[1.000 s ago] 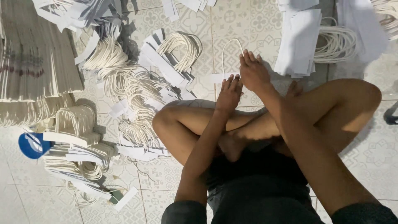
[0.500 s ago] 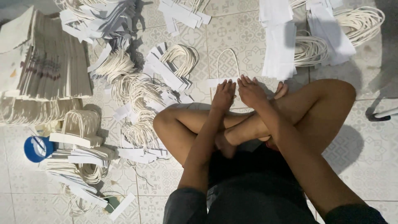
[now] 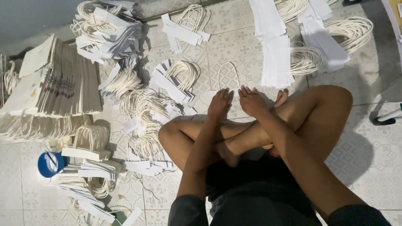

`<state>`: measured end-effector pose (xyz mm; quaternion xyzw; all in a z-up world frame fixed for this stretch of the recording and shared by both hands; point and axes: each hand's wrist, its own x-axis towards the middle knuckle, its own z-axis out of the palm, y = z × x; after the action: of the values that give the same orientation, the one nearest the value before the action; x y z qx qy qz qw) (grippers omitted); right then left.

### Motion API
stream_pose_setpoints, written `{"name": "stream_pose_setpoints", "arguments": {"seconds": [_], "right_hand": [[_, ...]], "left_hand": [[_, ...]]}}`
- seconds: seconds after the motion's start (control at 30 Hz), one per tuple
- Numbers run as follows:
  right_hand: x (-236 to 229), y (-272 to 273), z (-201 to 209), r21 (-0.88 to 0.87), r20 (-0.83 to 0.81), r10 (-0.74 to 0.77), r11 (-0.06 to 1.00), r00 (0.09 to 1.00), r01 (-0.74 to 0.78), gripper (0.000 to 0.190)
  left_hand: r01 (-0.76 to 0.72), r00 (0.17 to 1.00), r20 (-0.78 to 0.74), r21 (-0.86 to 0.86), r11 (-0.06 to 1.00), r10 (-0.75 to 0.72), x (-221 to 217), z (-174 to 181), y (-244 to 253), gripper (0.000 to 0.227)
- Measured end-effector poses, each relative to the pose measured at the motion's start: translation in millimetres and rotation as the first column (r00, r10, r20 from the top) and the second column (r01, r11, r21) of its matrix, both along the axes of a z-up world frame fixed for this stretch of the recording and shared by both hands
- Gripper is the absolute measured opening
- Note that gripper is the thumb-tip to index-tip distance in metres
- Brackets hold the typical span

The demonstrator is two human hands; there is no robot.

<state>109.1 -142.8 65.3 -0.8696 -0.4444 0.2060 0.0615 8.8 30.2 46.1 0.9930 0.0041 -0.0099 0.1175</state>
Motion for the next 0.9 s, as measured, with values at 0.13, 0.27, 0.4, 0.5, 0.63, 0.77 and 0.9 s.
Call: {"name": "stream_pose_setpoints", "arguments": {"seconds": [0.13,0.27,0.4,0.5,0.63,0.77,0.9], "right_hand": [[0,1,-8,-0.027,0.063,0.013,1.000,0.998,-0.012,0.056],[1,0,-21,-0.056,0.047,0.004,0.998,0.999,-0.002,0.057],[5,-6,-23,0.080,0.154,0.007,0.997,0.988,-0.020,0.052],[6,-3,-16,0.185,0.195,-0.060,0.982,0.979,0.023,0.052],[19,-4,-61,0.257,0.214,-0.126,0.964,0.969,0.069,0.048],[26,-4,-66,0.207,0.328,-0.073,0.978,0.942,0.004,0.038],[30,-3,-63,0.193,0.277,-0.043,0.981,0.960,-0.012,0.029]], "left_hand": [[0.003,0.996,0.089,0.076,0.997,-0.010,-2,11,35,0.064],[-0.039,0.997,-0.057,0.093,0.995,0.044,-6,5,60,0.060],[-0.055,0.991,-0.115,0.099,0.994,0.066,-1,-12,72,0.052],[-0.052,0.989,-0.132,0.093,0.994,0.064,0,-16,73,0.049],[-0.041,0.997,-0.070,0.043,0.998,0.044,-3,-14,76,0.045],[-0.048,0.996,-0.077,0.063,0.997,0.053,-7,-10,75,0.045],[-0.042,0.998,-0.039,0.074,0.996,0.045,-7,-20,79,0.045]]}}
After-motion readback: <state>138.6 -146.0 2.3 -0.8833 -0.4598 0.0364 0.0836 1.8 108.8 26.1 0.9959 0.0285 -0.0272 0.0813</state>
